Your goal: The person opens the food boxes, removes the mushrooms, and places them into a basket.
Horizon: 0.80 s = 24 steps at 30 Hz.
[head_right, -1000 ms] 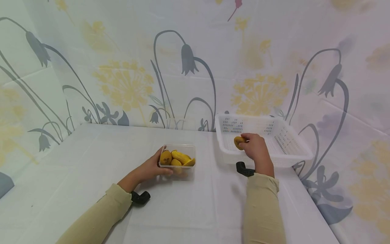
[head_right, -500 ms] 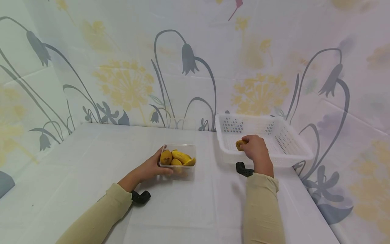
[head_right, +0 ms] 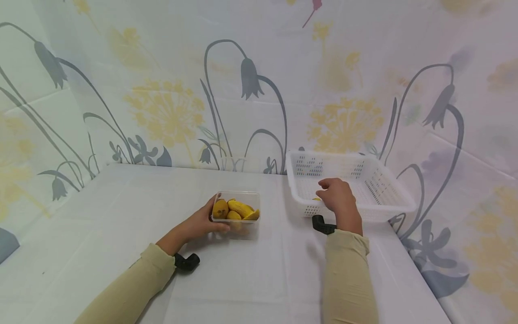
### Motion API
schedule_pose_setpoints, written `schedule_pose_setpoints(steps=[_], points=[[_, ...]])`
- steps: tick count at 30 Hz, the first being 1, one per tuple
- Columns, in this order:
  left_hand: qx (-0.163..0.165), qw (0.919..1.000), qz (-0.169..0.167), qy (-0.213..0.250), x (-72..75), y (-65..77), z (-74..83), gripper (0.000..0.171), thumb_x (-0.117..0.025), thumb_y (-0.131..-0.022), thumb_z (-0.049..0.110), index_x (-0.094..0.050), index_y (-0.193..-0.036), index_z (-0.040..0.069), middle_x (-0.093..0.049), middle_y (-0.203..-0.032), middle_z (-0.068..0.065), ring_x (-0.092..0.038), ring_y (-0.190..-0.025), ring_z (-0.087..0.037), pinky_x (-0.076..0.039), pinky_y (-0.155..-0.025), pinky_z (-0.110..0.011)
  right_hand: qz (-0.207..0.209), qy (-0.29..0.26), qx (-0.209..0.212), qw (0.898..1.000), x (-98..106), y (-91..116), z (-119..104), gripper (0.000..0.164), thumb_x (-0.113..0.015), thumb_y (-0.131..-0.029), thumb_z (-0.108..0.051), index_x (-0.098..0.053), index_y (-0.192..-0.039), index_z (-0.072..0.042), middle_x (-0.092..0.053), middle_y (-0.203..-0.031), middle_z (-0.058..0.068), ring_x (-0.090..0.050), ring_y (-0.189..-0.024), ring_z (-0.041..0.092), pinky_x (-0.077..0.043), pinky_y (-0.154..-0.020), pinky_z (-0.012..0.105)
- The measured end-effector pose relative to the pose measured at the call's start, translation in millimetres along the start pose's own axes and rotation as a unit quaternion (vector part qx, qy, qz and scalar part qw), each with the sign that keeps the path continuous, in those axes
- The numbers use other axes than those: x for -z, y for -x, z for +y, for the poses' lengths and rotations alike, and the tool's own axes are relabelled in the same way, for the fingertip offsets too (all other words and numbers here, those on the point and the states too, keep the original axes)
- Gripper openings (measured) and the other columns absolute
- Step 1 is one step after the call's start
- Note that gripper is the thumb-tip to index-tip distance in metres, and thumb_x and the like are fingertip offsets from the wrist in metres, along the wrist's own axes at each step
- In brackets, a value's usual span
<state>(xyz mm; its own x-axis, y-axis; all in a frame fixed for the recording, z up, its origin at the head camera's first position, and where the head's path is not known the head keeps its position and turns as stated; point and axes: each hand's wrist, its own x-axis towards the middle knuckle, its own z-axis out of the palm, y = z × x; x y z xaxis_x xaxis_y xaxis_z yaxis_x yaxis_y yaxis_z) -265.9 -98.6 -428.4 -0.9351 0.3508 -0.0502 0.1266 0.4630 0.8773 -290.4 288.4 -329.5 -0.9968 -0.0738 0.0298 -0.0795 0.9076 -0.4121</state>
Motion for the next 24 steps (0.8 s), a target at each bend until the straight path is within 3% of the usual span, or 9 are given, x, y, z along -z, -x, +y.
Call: schedule_pose_setpoints(steps=[14, 24], points=[[-0.003, 1.0000, -0.005, 0.004, 0.1, 0.1, 0.1, 0.122, -0.082, -0.073, 0.048, 0.001, -0.158, 0.021, -0.021, -0.162, -0.008, -0.024, -0.148, -0.031, -0.024, -0.117, -0.055, 0.015, -0.009, 0.038, 0.999, 4.0, 7.2, -28.9, 0.042, -0.057, -0.096, -0.022, -0.056, -0.135, -0.005, -0.059, -0.131, 0.023, -0.058, -0.116, 0.039, -0.051, -0.089, 0.051], [-0.007, 0.9999, -0.009, 0.006, 0.2, 0.7, 0.6, 0.121, -0.082, -0.073, 0.047, 0.001, -0.158, 0.022, -0.020, -0.162, -0.008, -0.023, -0.148, -0.030, -0.025, -0.117, -0.054, 0.013, -0.023, 0.070, 0.997, -0.8, 7.2, -46.6, 0.042, -0.059, -0.095, -0.021, -0.056, -0.135, -0.007, -0.057, -0.134, 0.019, -0.055, -0.120, 0.037, -0.049, -0.094, 0.050]])
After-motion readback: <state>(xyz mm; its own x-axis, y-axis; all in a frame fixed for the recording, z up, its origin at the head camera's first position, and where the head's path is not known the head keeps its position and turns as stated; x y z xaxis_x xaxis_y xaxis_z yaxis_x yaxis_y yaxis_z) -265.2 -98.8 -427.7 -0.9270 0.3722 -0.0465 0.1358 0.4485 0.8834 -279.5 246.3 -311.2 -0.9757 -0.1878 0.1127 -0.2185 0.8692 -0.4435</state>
